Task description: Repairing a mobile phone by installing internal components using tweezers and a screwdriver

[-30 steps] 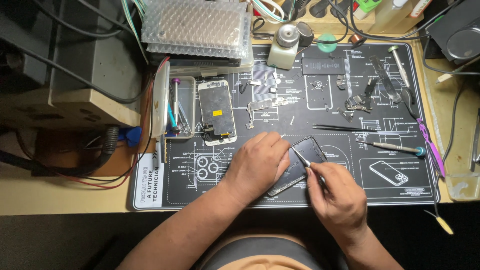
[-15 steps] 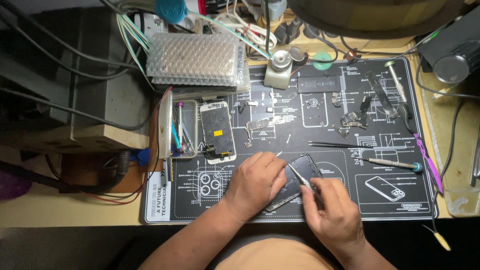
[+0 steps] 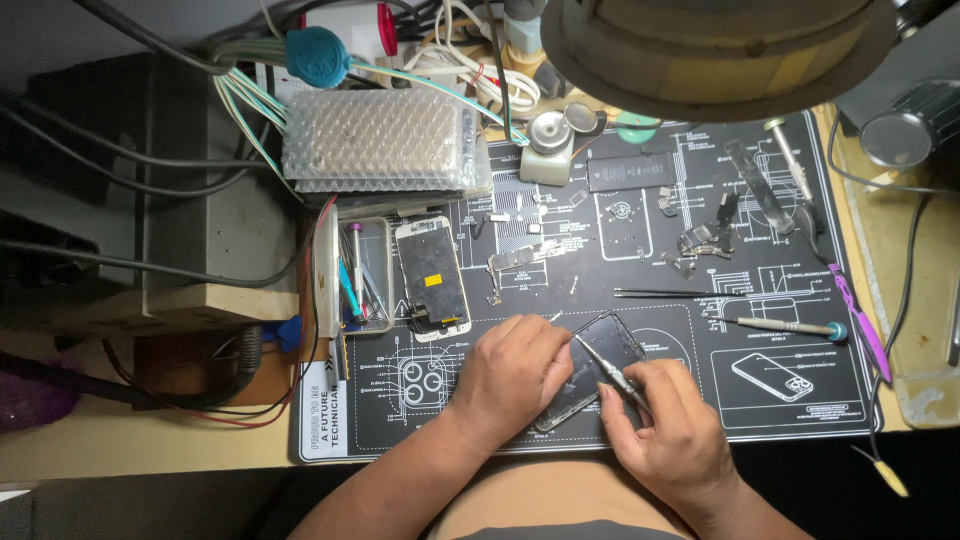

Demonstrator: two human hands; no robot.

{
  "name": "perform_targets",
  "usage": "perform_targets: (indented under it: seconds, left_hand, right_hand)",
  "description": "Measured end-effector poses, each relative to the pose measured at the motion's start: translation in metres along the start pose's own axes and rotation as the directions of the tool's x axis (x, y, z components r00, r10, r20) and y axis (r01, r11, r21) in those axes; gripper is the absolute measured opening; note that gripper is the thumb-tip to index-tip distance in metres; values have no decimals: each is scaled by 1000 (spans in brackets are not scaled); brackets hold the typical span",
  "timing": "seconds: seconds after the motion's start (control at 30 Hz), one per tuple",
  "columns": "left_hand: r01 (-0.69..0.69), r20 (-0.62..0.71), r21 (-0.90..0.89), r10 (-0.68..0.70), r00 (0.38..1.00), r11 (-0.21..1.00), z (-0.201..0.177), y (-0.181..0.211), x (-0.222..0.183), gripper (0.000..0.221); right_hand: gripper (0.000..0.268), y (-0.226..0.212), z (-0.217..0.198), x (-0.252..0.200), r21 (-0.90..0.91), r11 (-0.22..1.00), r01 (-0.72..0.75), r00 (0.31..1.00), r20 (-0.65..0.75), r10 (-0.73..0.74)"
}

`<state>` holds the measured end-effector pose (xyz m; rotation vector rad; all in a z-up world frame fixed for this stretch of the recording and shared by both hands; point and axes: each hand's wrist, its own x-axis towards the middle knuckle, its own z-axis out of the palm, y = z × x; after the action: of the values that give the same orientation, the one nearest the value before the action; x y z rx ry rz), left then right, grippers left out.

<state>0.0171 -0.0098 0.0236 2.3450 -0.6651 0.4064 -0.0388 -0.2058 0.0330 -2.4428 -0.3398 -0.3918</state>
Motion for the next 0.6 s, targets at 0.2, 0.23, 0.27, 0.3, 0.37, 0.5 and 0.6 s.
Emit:
perform_targets:
  seconds: [0.2,0.23,0.27,0.3,0.37,0.5,0.6]
  left_hand:
    - [14,12,-17,-14,1000,1000,1,0,-1,3]
    - [11,14,-17,-11,1000,1000,1,1,-1,3]
    - [7,8,-19,-6,1000,1000,0,1,0,4]
    - [2,2,-20,-2,1000,1000,0,1,0,6]
    - [-2,12,-34,3,1000,999,-1,1,1,5]
    - [-4,12,-28,4,1000,1000,-1,2,0,4]
    - [-1,2,-36,1,1000,999,-1,3,-1,4]
  right_hand:
    - [6,4,3,-6,-44,999,-1,1000,11,2]
    - [6,4,3,-6,-43,999,-3,1000,8,4]
    - [7,3,3,-6,-41,999,2,1000,-3,-2]
    - [9,3,3,-6,-38,999,8,1000,-13,-8]
    - [11,2,1,-4,11,999,-35,999,6,35]
    - [6,8,1,-7,37,996,-82,995,55,80]
    - [8,4,1,-7,-23,999,23,1000,13,-22]
